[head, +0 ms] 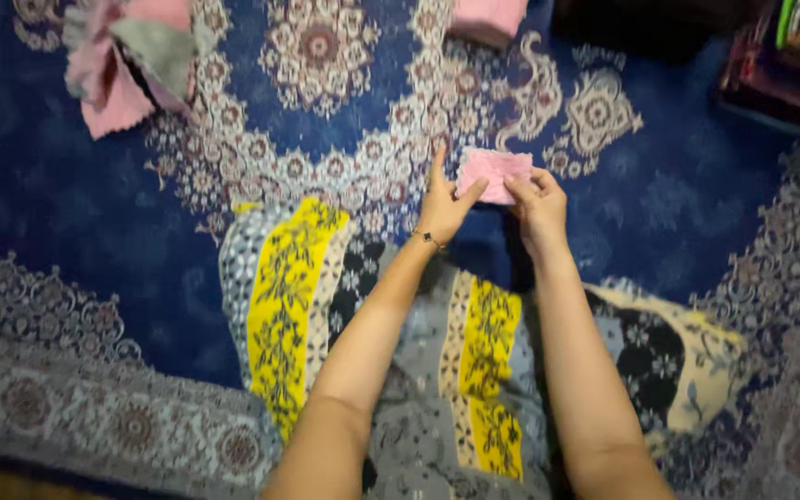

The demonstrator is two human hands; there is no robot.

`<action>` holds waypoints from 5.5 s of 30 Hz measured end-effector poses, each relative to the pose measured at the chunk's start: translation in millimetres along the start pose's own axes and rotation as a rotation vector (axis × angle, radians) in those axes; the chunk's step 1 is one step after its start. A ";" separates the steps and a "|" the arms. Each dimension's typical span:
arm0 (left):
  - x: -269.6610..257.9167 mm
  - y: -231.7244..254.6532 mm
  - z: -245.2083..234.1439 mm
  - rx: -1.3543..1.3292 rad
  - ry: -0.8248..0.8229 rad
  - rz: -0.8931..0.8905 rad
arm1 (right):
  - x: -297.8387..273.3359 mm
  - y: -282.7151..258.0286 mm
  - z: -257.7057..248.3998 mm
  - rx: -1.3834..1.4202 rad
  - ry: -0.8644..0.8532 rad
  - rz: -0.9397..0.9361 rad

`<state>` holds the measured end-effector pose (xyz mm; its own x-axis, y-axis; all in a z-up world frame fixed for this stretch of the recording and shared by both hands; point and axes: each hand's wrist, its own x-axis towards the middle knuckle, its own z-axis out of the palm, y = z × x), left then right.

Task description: The person sits on a patterned rug and folds multiple small cloths by hand, alternating between pink and grey pieces. Each cloth is folded into a small rectangle and placed in a growing stack on the floor.

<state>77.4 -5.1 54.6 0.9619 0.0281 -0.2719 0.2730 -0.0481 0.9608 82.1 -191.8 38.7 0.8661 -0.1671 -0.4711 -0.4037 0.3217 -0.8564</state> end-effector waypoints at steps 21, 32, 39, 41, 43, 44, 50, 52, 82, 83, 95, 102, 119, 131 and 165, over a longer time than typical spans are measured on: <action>296.5 26.3 0.1 0.248 0.241 0.336 | 232.1 -89.5 108.9 -0.381 0.180 -0.534; 284.5 37.3 -11.9 1.140 0.065 0.831 | 215.5 -85.5 128.4 -1.179 0.021 -1.079; 289.4 5.0 -9.6 0.828 -0.082 0.621 | 243.4 -59.3 109.6 -0.919 -0.075 -0.842; 293.2 3.8 -11.2 0.719 -0.055 0.613 | 247.5 -63.7 106.7 -0.888 -0.094 -0.804; 289.4 3.0 -12.3 0.587 -0.037 0.585 | 243.2 -65.0 102.3 -0.881 -0.094 -0.749; 289.3 4.9 -13.1 0.576 -0.041 0.578 | 242.2 -65.8 102.1 -0.804 -0.121 -0.759; 250.9 4.4 -32.4 0.371 0.058 0.549 | 180.4 -29.6 89.3 -0.351 0.023 -0.724; 226.8 -4.5 -55.2 0.406 0.115 0.534 | 144.0 -9.9 83.7 -0.360 0.028 -0.723; 137.0 -29.3 -330.4 0.507 0.696 0.212 | -11.1 53.6 138.6 -1.048 -0.221 -0.858; 131.0 -21.2 -306.8 0.528 0.595 0.198 | -7.2 54.7 134.3 -0.921 -0.241 -0.783; -31.4 -37.1 -85.0 0.698 -0.101 0.229 | -23.2 50.3 70.3 -0.795 -0.062 -0.426; -15.9 -56.0 -93.7 0.765 -0.190 0.124 | -49.5 30.7 84.0 -0.981 -0.058 -0.484; -57.9 27.4 -83.0 1.064 0.469 0.607 | -39.6 40.1 -78.8 -0.781 0.024 -0.037; -9.7 19.2 30.3 0.578 0.079 0.524 | -26.0 -69.6 -20.8 -0.511 -0.009 -0.426; 62.3 -11.0 -167.9 1.399 0.124 0.067 | -77.2 7.2 -66.9 -1.231 0.054 -0.163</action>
<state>132.0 164.8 36.2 0.9861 0.0694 -0.1510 0.0857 -0.9909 0.1039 -7.4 -238.9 54.7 0.9308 -0.1703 -0.3235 -0.3254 -0.7893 -0.5206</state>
